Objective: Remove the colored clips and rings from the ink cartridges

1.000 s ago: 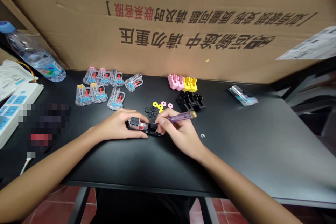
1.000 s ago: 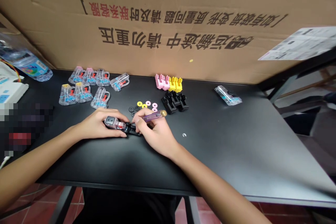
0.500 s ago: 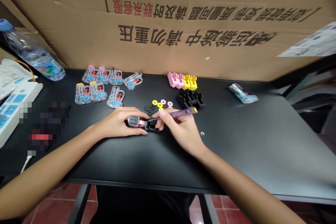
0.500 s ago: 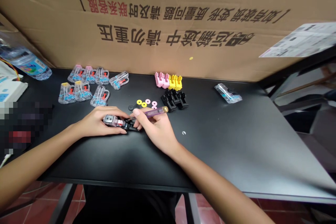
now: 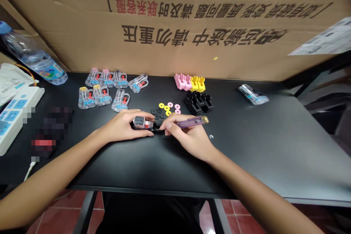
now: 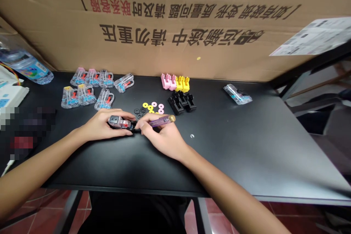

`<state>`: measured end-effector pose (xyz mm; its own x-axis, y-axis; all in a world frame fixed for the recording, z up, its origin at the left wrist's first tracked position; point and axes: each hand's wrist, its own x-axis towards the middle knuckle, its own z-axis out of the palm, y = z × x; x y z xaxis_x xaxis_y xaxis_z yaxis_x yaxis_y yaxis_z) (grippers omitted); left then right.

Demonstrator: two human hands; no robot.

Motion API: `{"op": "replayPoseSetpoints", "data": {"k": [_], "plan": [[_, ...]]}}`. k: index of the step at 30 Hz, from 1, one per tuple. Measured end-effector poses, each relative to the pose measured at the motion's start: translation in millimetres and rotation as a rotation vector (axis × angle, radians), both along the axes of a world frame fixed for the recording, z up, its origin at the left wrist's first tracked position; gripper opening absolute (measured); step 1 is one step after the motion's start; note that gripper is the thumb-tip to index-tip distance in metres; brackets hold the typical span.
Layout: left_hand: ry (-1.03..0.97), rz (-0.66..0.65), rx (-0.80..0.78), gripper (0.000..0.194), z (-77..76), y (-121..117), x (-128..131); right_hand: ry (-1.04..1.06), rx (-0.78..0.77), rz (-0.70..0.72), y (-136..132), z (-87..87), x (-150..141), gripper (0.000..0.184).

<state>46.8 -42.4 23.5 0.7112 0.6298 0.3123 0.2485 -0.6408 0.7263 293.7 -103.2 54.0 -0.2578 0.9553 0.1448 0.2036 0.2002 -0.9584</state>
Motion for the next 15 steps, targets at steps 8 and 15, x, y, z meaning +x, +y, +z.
{"op": "replayPoseSetpoints", "data": {"k": [8, 15], "plan": [[0.03, -0.027, 0.022, 0.038, -1.3, 0.3, -1.4, -0.065, 0.015, 0.029, 1.6, 1.4, 0.4, 0.022], [-0.01, -0.051, 0.027, 0.033, -0.7, 0.2, 0.1, -0.102, 0.064, 0.046, 2.0, 0.7, 1.3, 0.024]]}}
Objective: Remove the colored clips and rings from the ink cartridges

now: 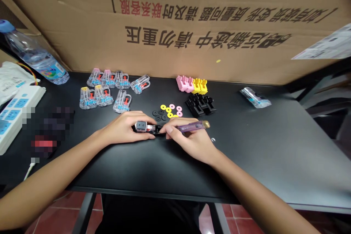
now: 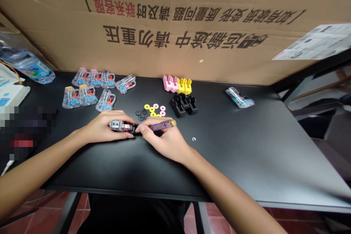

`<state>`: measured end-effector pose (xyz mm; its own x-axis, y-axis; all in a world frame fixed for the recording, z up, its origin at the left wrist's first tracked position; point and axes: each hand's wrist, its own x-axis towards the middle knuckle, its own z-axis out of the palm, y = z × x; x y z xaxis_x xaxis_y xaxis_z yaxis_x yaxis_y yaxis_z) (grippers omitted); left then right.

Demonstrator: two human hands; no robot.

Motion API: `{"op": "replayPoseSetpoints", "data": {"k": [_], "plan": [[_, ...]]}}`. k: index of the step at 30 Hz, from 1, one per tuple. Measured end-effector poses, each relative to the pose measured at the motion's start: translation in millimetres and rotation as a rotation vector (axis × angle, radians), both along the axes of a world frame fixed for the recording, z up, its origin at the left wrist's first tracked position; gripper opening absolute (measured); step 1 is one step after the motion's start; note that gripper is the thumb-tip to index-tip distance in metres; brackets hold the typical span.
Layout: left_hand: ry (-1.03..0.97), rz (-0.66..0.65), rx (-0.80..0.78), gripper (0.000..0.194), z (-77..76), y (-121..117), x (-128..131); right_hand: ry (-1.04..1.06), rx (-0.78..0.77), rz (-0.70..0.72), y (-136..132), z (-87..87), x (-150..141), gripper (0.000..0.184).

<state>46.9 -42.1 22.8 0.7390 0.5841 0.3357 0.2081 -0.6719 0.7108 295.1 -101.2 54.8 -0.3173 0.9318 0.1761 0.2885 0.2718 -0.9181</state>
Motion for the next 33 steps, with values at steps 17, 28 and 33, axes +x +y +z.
{"op": "replayPoseSetpoints", "data": {"k": [17, 28, 33], "plan": [[-0.009, -0.018, 0.008, 0.034, 1.6, 0.0, -0.6, -0.065, 0.102, 0.039, -2.0, 1.0, 3.0, 0.025], [-0.032, -0.026, -0.003, 0.031, -1.9, 1.2, 1.4, -0.04, 0.093, 0.04, 1.2, -1.8, 3.3, 0.025], [-0.026, -0.02, -0.001, 0.032, -2.7, 0.6, 1.8, -0.069, 0.123, 0.082, 1.5, -3.2, 4.0, 0.027]]}}
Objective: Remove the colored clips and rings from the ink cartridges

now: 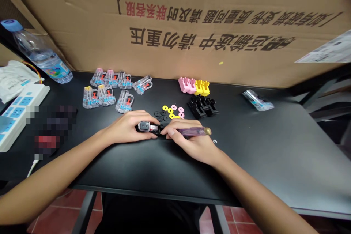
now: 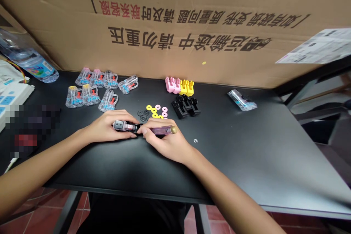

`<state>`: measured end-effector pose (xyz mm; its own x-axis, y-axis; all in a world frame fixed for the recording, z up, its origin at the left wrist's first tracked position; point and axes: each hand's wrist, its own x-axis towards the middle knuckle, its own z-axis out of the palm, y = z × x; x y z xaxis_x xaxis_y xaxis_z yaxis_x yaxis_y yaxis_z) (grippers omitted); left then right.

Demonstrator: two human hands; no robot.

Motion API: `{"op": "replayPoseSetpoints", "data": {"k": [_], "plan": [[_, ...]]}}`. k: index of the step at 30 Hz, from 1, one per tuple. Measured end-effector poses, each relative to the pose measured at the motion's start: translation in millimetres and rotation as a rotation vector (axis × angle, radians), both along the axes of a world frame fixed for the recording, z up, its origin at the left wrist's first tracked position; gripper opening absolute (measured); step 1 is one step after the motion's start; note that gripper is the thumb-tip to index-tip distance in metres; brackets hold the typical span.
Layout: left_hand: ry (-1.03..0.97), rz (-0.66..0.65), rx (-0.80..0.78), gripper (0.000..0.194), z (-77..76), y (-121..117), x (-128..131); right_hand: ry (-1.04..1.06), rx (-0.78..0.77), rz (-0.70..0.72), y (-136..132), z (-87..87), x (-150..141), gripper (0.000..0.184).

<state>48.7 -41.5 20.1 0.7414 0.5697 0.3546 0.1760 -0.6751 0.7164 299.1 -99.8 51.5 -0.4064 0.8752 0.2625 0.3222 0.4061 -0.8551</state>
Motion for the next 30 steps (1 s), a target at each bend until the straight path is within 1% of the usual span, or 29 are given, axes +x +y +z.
{"op": "replayPoseSetpoints", "data": {"k": [3, 6, 9, 15, 18, 20, 22, 25, 27, 30], "plan": [[-0.001, 0.012, 0.002, 0.032, -0.7, -0.3, 1.3, 0.016, -0.03, -0.023, -0.1, -3.3, -2.7, 0.03], [-0.004, 0.017, 0.01, 0.03, -1.4, -0.4, 2.4, 0.066, -0.088, -0.094, -1.2, -7.3, -5.8, 0.039], [-0.011, 0.023, 0.017, 0.032, -1.4, -0.5, 2.5, 0.111, -0.097, -0.145, -2.6, -9.8, -5.9, 0.045], [0.019, 0.006, 0.016, 0.037, 1.0, 0.1, 2.2, 0.21, -0.115, -0.276, 0.2, -8.1, 1.9, 0.043], [0.019, -0.008, 0.031, 0.035, 1.5, 0.4, 1.7, 0.19, -0.109, -0.288, 2.5, -8.1, 4.7, 0.043], [0.005, -0.002, 0.046, 0.031, 2.4, 0.3, 1.0, 0.174, -0.084, -0.295, 3.3, -8.6, 6.2, 0.038], [-0.021, 0.053, 0.057, 0.028, 4.1, 0.0, -0.2, 0.186, -0.057, -0.327, 3.6, -8.8, 7.6, 0.031], [-0.1, 0.229, 0.076, 0.035, 6.9, 0.6, -2.2, 0.204, -0.049, -0.355, 3.2, -8.1, 8.2, 0.022], [-0.169, 0.347, 0.085, 0.04, 7.9, 1.9, -3.1, 0.149, -0.062, -0.281, 2.2, -8.1, 6.2, 0.018], [-0.231, 0.456, 0.097, 0.044, 7.6, 4.4, -3.4, -0.008, -0.063, -0.082, -0.8, -9.5, -0.3, 0.018]]}}
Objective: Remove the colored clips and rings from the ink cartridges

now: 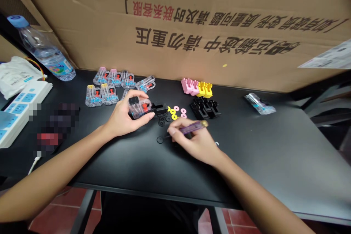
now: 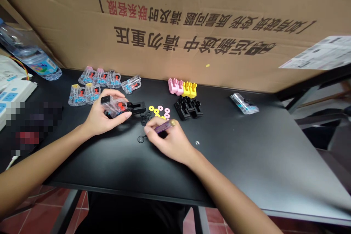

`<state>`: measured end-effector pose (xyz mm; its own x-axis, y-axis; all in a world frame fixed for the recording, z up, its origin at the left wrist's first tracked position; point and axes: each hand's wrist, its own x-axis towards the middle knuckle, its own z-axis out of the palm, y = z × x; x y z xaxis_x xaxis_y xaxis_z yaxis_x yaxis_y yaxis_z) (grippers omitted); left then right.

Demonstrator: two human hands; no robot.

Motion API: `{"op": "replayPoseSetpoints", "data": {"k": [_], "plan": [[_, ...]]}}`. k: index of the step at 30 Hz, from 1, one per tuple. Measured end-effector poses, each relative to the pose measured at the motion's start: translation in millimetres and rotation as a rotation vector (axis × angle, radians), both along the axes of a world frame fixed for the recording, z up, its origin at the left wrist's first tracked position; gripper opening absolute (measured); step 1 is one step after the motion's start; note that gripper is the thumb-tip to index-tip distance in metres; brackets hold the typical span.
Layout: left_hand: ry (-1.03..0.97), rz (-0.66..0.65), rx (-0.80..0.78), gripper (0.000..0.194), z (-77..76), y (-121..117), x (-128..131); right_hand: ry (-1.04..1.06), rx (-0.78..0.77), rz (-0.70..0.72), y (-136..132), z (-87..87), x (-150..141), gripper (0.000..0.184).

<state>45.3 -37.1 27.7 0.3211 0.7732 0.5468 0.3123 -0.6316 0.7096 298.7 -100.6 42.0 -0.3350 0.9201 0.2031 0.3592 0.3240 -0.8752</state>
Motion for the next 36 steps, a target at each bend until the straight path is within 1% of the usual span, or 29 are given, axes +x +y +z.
{"op": "replayPoseSetpoints", "data": {"k": [2, 3, 5, 8, 12, 15, 18, 21, 23, 25, 27, 29, 32, 36], "plan": [[-0.002, 0.02, 0.006, 0.046, -0.3, 1.0, 0.2, -0.092, 0.027, 0.093, -1.6, -1.4, -3.7, 0.017], [0.005, 0.017, 0.007, 0.047, -0.3, 1.1, 0.3, -0.128, 0.049, 0.113, -1.7, -2.1, -4.4, 0.016], [0.024, -0.002, 0.001, 0.05, 0.1, 0.8, 0.5, -0.185, 0.108, 0.105, -0.1, -3.0, -3.0, 0.016], [0.033, -0.017, -0.035, 0.052, -0.1, 0.0, 0.4, -0.255, 0.189, 0.023, 6.1, -3.8, 4.8, 0.015], [-0.003, -0.004, -0.175, 0.053, -3.3, 0.9, 0.3, -0.293, 0.234, -0.101, 13.1, -2.8, 14.5, 0.016], [-0.024, -0.008, -0.244, 0.05, -5.9, 2.1, 1.4, -0.252, 0.26, -0.193, 13.3, 1.5, 17.1, 0.017], [-0.057, -0.051, -0.273, 0.04, -6.4, 1.9, 2.8, -0.181, 0.281, -0.251, 13.1, 7.2, 20.2, 0.028], [-0.079, -0.072, -0.293, 0.034, -4.9, 0.8, 3.4, -0.106, 0.25, -0.32, 16.9, 10.0, 30.0, 0.043], [-0.082, -0.072, -0.293, 0.03, -3.4, 0.3, 3.4, -0.064, 0.218, -0.401, 21.8, 9.5, 41.4, 0.053], [-0.081, -0.08, -0.287, 0.025, -2.1, 0.2, 3.5, -0.069, 0.192, -0.487, 27.4, 8.0, 55.2, 0.064], [-0.081, -0.089, -0.283, 0.022, -1.5, 0.3, 3.8, -0.122, 0.182, -0.536, 32.6, 6.4, 68.1, 0.071], [-0.083, -0.096, -0.283, 0.022, -1.5, 0.3, 4.2, -0.147, 0.145, -0.525, 36.4, 4.9, 76.4, 0.071], [-0.084, -0.102, -0.275, 0.022, -1.6, -0.1, 4.4, -0.18, 0.074, -0.491, 38.9, 2.7, 77.6, 0.065], [-0.078, -0.103, -0.275, 0.02, -0.7, -0.9, 4.0, -0.196, 0.091, -0.499, 38.9, -1.3, 69.6, 0.058]]}}
